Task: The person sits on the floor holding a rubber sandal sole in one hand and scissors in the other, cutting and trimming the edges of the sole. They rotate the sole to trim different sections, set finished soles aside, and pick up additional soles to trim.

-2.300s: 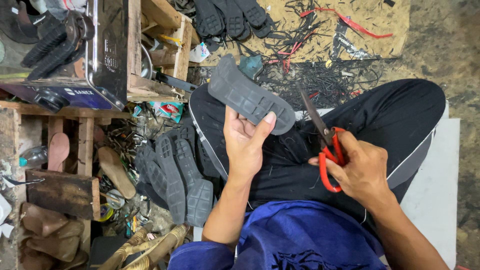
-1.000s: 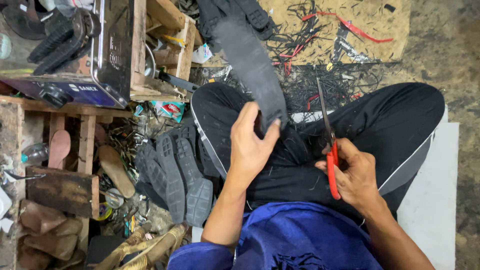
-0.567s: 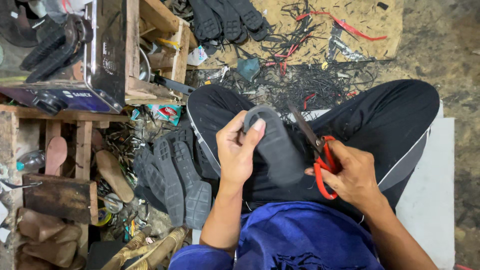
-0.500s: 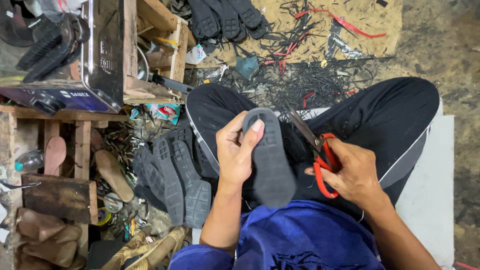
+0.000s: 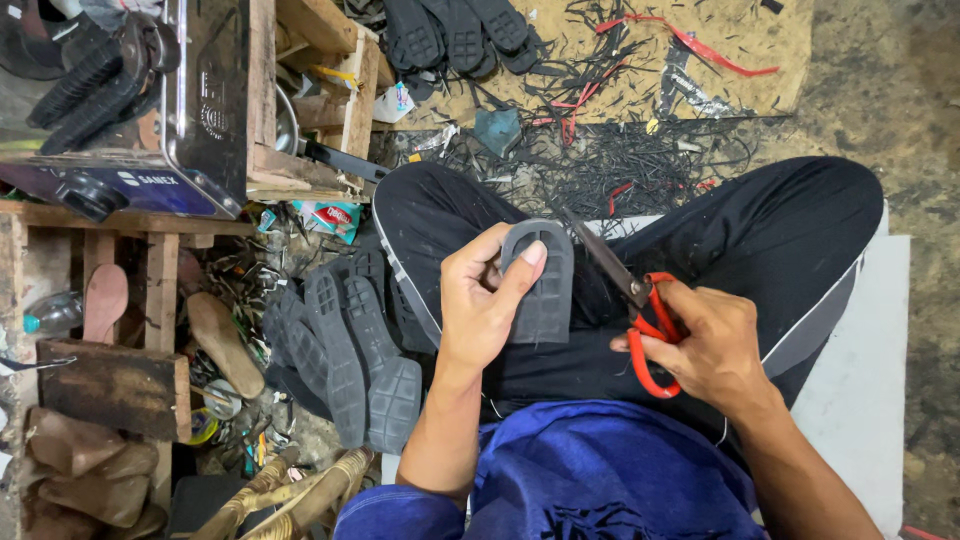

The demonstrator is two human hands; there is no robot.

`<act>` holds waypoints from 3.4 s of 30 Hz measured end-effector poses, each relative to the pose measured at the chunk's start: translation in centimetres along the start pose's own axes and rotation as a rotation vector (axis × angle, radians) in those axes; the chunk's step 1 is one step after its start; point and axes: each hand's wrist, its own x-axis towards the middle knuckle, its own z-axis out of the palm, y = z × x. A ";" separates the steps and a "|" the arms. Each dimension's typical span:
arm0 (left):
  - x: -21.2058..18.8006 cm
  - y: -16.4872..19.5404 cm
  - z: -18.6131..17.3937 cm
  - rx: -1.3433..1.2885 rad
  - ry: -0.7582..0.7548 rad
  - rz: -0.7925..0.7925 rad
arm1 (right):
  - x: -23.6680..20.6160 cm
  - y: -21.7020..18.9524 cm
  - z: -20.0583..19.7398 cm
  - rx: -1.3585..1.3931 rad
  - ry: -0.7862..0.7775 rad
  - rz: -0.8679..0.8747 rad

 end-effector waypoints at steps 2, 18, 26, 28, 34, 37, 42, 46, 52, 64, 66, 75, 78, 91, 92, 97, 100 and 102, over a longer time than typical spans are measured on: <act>0.2 -0.1 0.1 -0.021 0.045 0.011 | -0.3 0.4 0.3 0.102 -0.047 0.123; 0.1 1.0 2.2 0.489 0.067 0.497 | -1.2 2.2 1.7 0.354 -0.161 0.321; 0.3 1.1 2.0 0.655 0.037 0.561 | -1.7 2.5 2.5 0.974 -0.171 0.405; 0.1 0.7 2.3 0.675 0.014 0.576 | -1.6 2.1 2.9 1.168 -0.125 0.385; -1.0 -1.5 4.0 0.602 -0.147 0.545 | 0.4 2.1 4.0 1.510 0.047 0.514; -2.0 -3.0 4.2 0.587 -0.222 0.497 | 0.8 2.9 3.8 1.385 0.057 0.584; -2.0 -5.8 3.4 0.219 -0.081 0.222 | 0.5 4.3 3.6 1.197 0.017 0.497; 1.4 -8.3 2.4 -0.446 0.006 -0.218 | -0.2 5.1 3.3 1.121 -0.014 0.481; 3.2 -9.3 1.6 -0.793 -0.311 -0.229 | -0.4 4.4 5.2 0.916 -0.122 0.565; 8.2 -12.6 -1.4 -0.237 0.105 0.018 | 1.6 10.6 6.9 0.437 0.183 0.474; 10.2 -13.7 -2.1 -0.142 0.173 0.021 | 2.6 11.3 8.4 0.471 0.232 0.384; 12.4 -16.9 -2.8 -0.053 0.227 -0.017 | 4.4 10.5 9.3 -0.262 0.013 0.226; 13.2 -17.3 -2.9 -0.035 0.261 -0.064 | 5.0 10.6 9.4 -0.237 0.012 0.263; 15.2 -16.4 -4.2 -0.616 0.168 -0.347 | 6.1 12.2 10.6 -0.340 0.014 0.229; 15.3 -16.3 -4.2 -0.607 0.163 -0.358 | 6.2 12.2 10.7 -0.352 -0.006 0.260; 15.0 -16.3 -4.1 -0.624 0.155 -0.342 | 5.9 11.8 10.5 -0.327 0.035 0.212; 14.7 -16.6 -4.2 -0.619 0.168 -0.349 | 5.5 11.5 10.3 -0.318 0.024 0.236; 14.4 -16.8 -4.3 -0.615 0.162 -0.340 | 5.0 11.3 10.1 -0.285 0.025 0.255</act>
